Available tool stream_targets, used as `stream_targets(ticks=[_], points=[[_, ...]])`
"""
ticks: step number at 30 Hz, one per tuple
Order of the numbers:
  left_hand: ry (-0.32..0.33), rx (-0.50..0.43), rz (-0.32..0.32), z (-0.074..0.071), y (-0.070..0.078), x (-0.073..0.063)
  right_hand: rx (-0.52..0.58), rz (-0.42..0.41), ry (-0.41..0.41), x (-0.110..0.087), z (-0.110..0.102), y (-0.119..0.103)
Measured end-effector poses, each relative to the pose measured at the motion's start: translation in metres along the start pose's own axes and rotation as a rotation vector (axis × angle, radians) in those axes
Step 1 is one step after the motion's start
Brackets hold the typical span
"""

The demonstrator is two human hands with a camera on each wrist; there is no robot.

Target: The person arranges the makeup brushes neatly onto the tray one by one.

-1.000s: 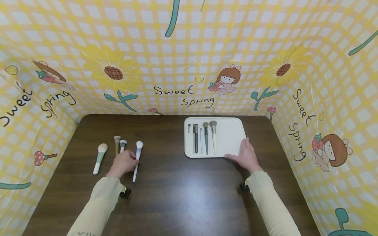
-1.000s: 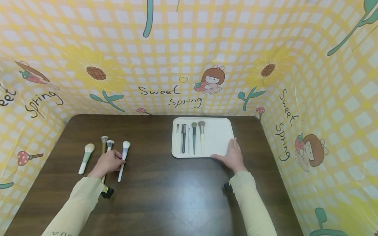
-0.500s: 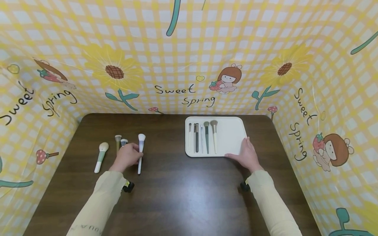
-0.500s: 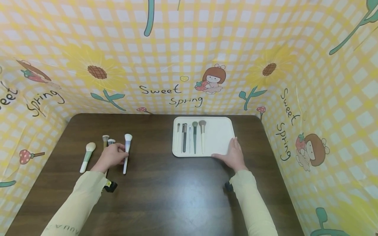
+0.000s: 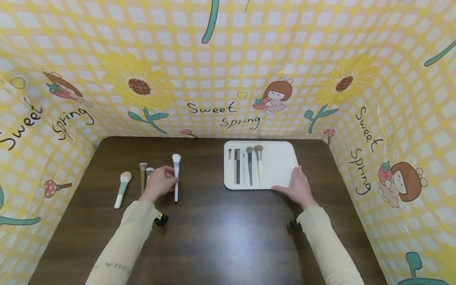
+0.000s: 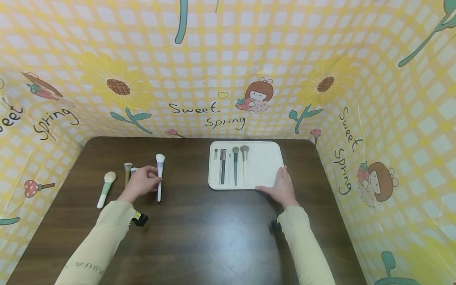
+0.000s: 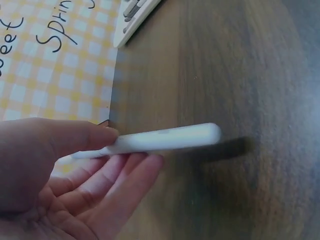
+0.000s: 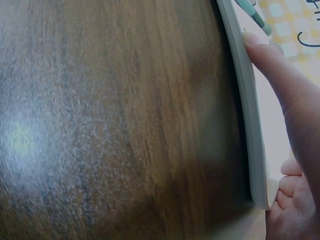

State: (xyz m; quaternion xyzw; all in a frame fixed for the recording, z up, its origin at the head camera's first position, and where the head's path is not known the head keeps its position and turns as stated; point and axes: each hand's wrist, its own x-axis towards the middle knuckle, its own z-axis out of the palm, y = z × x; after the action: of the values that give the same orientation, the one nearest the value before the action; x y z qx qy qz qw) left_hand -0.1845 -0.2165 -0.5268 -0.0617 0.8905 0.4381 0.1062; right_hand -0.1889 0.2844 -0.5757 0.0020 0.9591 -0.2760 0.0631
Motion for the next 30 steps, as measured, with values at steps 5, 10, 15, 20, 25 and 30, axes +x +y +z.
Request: stream_targets(ticks=[5, 10, 15, 20, 25, 30], points=[[0.018, -0.035, 0.037, 0.004, 0.006, 0.005, 0.002, 0.007, 0.002, 0.0, 0.0, 0.001], [0.055, -0.051, 0.06, 0.008, 0.011, 0.01, 0.004, 0.007, 0.001, 0.001, 0.001, 0.001], [0.069, -0.056, 0.051, 0.011, 0.017, 0.014, 0.001, 0.001, 0.0, 0.001, 0.001, 0.001], [0.076, -0.085, 0.044, 0.016, 0.023, 0.016, -0.003, 0.002, -0.002, 0.002, 0.002, 0.003], [0.087, -0.121, 0.066, 0.02, 0.029, 0.018, -0.014, 0.006, -0.005, 0.002, 0.003, 0.004], [0.089, -0.132, 0.071, 0.024, 0.034, 0.021, -0.012, 0.003, -0.003, 0.002, 0.003, 0.003]])
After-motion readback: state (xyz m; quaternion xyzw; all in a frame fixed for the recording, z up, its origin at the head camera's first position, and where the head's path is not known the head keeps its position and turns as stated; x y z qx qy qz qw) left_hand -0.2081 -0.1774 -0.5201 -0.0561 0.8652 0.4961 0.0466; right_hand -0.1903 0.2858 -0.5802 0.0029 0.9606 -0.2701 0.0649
